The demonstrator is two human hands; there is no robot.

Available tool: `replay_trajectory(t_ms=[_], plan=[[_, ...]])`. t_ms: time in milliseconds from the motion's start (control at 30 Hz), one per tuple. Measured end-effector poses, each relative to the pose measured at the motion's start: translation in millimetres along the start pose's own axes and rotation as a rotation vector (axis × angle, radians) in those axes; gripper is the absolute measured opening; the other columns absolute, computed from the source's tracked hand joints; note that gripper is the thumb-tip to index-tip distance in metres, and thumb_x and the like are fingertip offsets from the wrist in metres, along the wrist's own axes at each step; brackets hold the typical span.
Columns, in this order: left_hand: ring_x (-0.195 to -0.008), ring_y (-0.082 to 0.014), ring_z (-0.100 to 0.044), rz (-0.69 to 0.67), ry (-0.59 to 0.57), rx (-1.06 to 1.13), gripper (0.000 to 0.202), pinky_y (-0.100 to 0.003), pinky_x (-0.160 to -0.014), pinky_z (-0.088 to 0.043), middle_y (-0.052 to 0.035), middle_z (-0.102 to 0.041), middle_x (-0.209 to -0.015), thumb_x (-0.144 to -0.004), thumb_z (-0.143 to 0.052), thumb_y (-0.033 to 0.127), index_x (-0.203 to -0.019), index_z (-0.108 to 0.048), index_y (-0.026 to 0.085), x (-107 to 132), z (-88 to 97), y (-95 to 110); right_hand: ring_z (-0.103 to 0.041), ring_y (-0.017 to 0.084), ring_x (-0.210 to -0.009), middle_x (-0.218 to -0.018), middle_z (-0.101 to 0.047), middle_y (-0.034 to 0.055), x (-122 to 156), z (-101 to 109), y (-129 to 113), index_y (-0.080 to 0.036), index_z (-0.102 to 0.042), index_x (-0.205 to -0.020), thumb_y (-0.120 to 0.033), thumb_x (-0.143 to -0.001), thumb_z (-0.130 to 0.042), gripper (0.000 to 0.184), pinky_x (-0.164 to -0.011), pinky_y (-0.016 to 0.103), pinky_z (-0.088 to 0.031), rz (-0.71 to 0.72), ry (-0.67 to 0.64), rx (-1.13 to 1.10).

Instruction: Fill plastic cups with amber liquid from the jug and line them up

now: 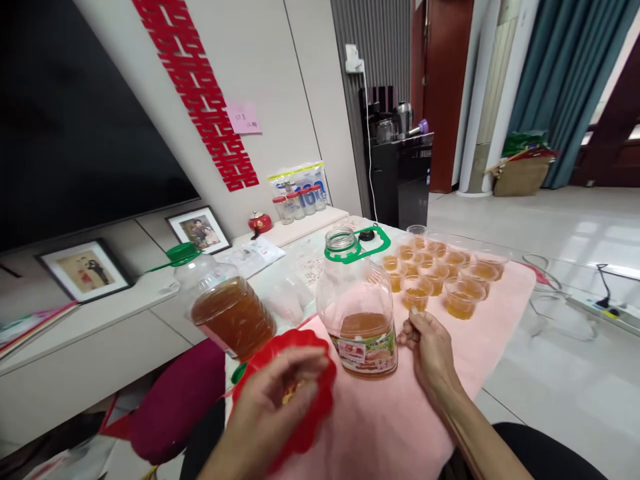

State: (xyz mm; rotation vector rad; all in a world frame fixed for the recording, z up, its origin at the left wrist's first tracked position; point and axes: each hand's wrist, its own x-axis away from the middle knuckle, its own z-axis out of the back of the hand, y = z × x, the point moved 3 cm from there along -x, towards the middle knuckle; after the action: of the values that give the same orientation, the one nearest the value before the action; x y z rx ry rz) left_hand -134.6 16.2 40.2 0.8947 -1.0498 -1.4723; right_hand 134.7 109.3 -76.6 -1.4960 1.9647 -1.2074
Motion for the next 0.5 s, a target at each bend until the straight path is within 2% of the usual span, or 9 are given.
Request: replay_trajectory(t_ms=[67,100,200,267,300,367,500], plan=[[-0.117,-0.0202,-0.077,-0.001,0.084,-0.198,0.035,-0.036,-0.112,-0.062,-0.0050,-0.081,-0.126,-0.092,-0.064,0.031,-0.124,-0.078,0.024,-33,30.9,34,-0.054,0.007,-0.056,-0.071,-0.057,-0.0081,0,-2,1,-0.017,-0.060,-0.082,-0.033,-0.107,-0.074,0.033,-0.053,0.019,-0.049,-0.009,0.000,-0.003],[-0.121,-0.0181,-0.075,0.000,0.096,-0.319,0.036,-0.033,-0.113,-0.061,-0.0052,-0.079,-0.131,-0.096,-0.061,0.029,-0.129,-0.074,0.022,-53,43.1,48,-0.054,0.007,-0.056,-0.071,-0.058,-0.0080,0,-2,1,-0.017,-0.060,-0.082,-0.033,-0.107,-0.074,0.033,-0.052,0.019,-0.049,-0.013,0.001,-0.004],[-0.124,-0.0155,-0.072,-0.002,0.145,-0.477,0.038,-0.031,-0.115,-0.058,-0.0082,-0.075,-0.138,-0.100,-0.060,0.017,-0.137,-0.069,0.016,-116,71.5,69,-0.054,0.007,-0.056,-0.071,-0.058,-0.0077,-1,-4,1,-0.017,-0.059,-0.081,-0.034,-0.107,-0.074,0.034,-0.052,0.019,-0.048,-0.025,0.006,-0.007],[-0.124,-0.0170,-0.071,0.037,0.149,-0.606,0.037,-0.037,-0.119,-0.057,-0.0093,-0.074,-0.137,-0.100,-0.063,0.013,-0.136,-0.068,0.015,-157,84.2,68,-0.053,0.006,-0.055,-0.070,-0.057,-0.0081,-2,-5,1,-0.017,-0.058,-0.080,-0.034,-0.107,-0.074,0.035,-0.051,0.018,-0.047,-0.029,0.003,-0.007],[-0.125,-0.0198,-0.071,0.071,0.147,-0.677,0.036,-0.044,-0.118,-0.058,-0.0102,-0.073,-0.136,-0.100,-0.067,0.018,-0.136,-0.068,0.014,-175,89.1,64,-0.051,0.006,-0.054,-0.069,-0.056,-0.0084,-2,-5,1,-0.017,-0.058,-0.079,-0.034,-0.107,-0.074,0.036,-0.050,0.018,-0.046,-0.029,-0.002,-0.005],[-0.130,-0.0233,-0.068,0.149,0.130,-0.817,0.036,-0.050,-0.119,-0.058,-0.0113,-0.071,-0.139,-0.100,-0.072,0.027,-0.134,-0.068,0.014,-206,96.0,52,-0.050,0.006,-0.053,-0.069,-0.056,-0.0085,-3,-5,1,-0.017,-0.059,-0.081,-0.036,-0.107,-0.073,0.035,-0.050,0.019,-0.045,-0.026,-0.018,0.004],[-0.126,-0.0240,-0.070,0.266,0.071,-1.028,0.035,-0.047,-0.111,-0.063,-0.0103,-0.072,-0.132,-0.100,-0.074,0.037,-0.126,-0.071,0.013,-242,99.7,27,-0.049,0.007,-0.054,-0.071,-0.056,-0.0081,-2,-4,-3,-0.018,-0.061,-0.084,-0.043,-0.107,-0.073,0.036,-0.052,0.020,-0.047,-0.009,-0.068,0.029]])
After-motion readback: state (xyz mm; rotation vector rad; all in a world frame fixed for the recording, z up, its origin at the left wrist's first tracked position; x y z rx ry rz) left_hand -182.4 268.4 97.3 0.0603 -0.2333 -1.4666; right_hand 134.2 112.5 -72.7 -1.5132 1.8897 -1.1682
